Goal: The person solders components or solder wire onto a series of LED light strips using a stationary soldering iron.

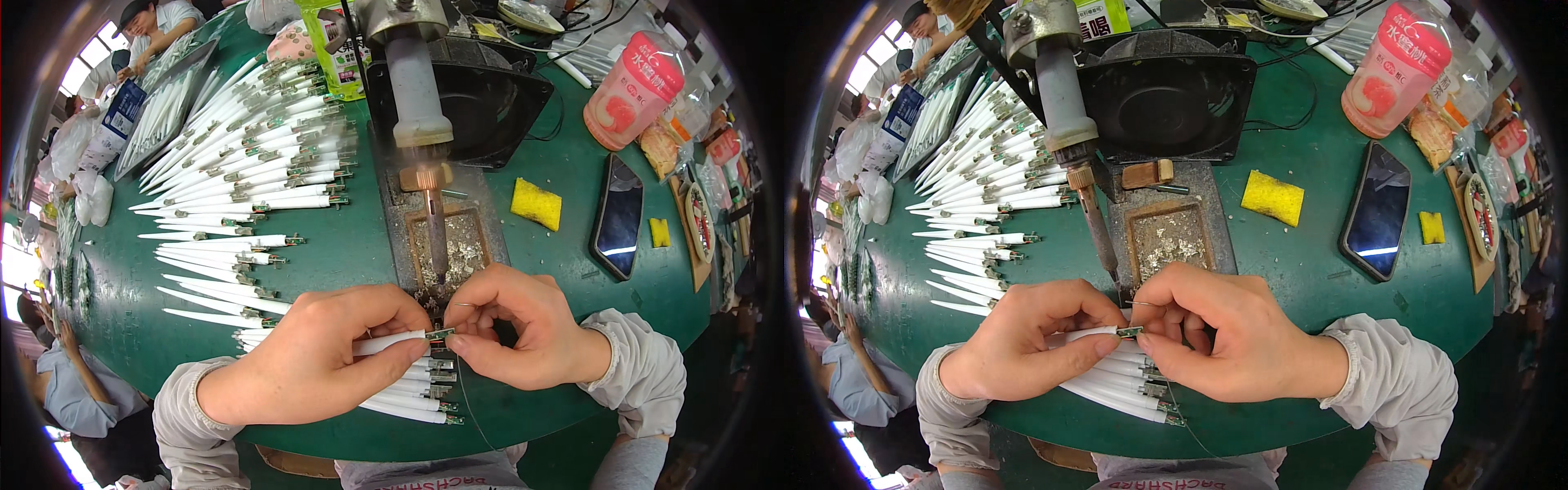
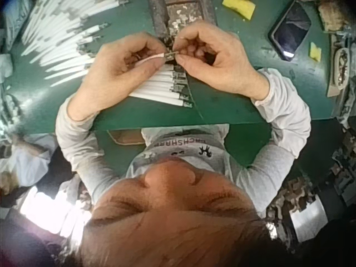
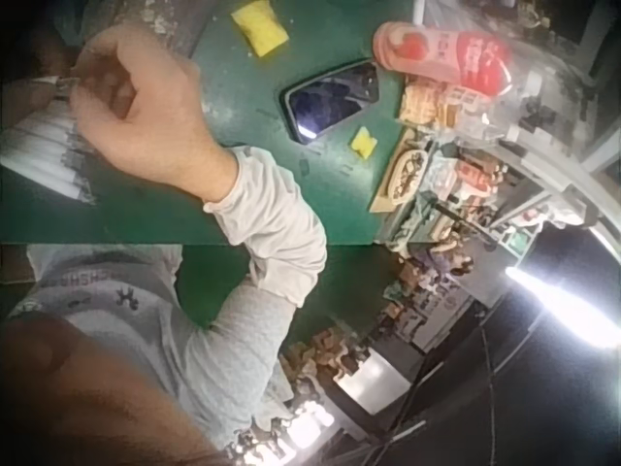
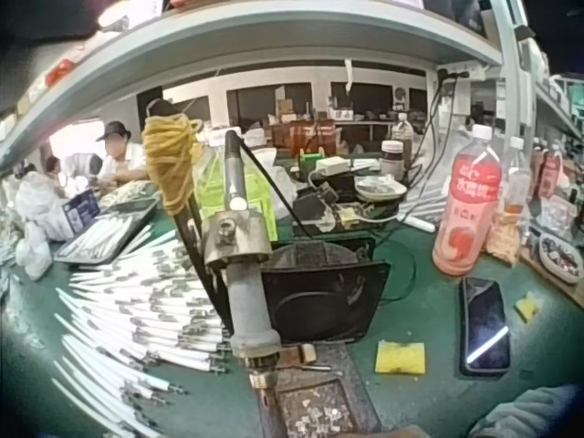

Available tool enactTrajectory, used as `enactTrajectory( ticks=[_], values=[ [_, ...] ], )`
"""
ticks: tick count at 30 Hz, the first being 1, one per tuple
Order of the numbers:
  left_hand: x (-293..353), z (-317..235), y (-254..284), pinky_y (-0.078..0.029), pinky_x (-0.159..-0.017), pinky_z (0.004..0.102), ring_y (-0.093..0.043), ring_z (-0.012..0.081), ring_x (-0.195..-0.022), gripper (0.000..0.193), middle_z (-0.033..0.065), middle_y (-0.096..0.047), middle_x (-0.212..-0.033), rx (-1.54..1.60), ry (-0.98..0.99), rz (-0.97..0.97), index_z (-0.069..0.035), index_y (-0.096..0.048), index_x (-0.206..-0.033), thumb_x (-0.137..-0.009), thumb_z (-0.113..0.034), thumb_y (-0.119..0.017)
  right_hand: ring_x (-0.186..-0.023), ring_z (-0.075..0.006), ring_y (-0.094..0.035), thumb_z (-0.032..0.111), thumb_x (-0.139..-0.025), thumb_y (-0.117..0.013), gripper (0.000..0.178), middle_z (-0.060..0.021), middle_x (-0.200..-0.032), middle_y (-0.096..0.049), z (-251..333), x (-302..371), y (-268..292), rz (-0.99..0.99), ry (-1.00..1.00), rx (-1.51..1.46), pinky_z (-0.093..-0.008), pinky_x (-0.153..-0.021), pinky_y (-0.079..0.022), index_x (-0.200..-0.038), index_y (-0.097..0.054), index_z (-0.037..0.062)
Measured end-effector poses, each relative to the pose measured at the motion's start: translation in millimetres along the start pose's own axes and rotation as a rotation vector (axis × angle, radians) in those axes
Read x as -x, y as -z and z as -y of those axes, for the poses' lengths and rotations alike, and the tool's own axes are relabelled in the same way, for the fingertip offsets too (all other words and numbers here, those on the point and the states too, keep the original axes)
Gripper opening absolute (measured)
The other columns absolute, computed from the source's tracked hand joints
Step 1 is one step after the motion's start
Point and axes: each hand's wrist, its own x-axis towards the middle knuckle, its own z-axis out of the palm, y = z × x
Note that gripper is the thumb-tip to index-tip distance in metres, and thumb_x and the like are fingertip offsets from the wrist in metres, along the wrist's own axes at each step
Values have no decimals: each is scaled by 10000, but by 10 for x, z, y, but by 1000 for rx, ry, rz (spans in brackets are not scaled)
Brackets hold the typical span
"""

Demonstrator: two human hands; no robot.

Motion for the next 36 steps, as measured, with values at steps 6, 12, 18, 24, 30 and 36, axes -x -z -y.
enactTrajectory(
  ticks=[6, 12, 18, 24, 30, 36],
  values=[
    [-18, 12, -13, -451, -727, 218, -546, 59, -833, 126, 37, -599, -917, 100, 96, -6, 33, -587, -990, -880, -22, -613, -572, -94, -552, -7, -744, -690, 200, -38, -747, -602, 40, 1, -15, -104, 126, 132, -227, -467, -419, -916, -594, 28],
    [-47, 16, -9, -447, -750, 213, -554, 68, -852, 109, 24, -591, -922, 246, 178, -7, 22, -585, -978, -880, -15, -617, -583, -195, -573, -45, -641, -752, 270, -72, -748, -597, -60, -37, -67, -199, 512, 474, -279, -493, -457, -874, -633, 22],
    [-52, 25, -2, -448, -747, 211, -560, 69, -844, 102, 30, -602, -914, 281, 182, -10, 26, -586, -969, -879, -12, -616, -580, -195, -577, -39, -617, -780, 297, -68, -739, -602, -86, -18, -75, -207, 541, 536, -281, -496, -461, -876, -652, 28],
    [-70, 9, 19, -449, -747, 214, -562, 68, -831, 88, 33, -610, -896, 294, 173, -9, 25, -586, -953, -870, 1, -602, -587, -219, -582, -20, -675, -734, 234, -89, -743, -596, -42, -39, -45, -151, 517, 460, -300, -499, -468, -886, -635, 6],
    [-114, 17, 17, -445, -728, 208, -561, 61, -807, 84, 31, -616, -869, 364, 169, -6, 16, -574, -938, -858, 9, -601, -582, -203, -582, 15, -809, -649, 115, -99, -736, -585, -47, 53, -62, -184, 282, 201, -295, -498, -457, -898, -577, -3],
    [-159, -19, 33, -408, -579, 173, -535, 35, -661, 62, 16, -611, -796, 469, 199, -70, -2, -554, -921, -879, -28, -593, -562, -107, -553, 31, -890, -585, 76, -58, -709, -573, -4, 38, -66, -191, 14, -14, -239, -515, -425, -935, -537, -8]
  ],
)
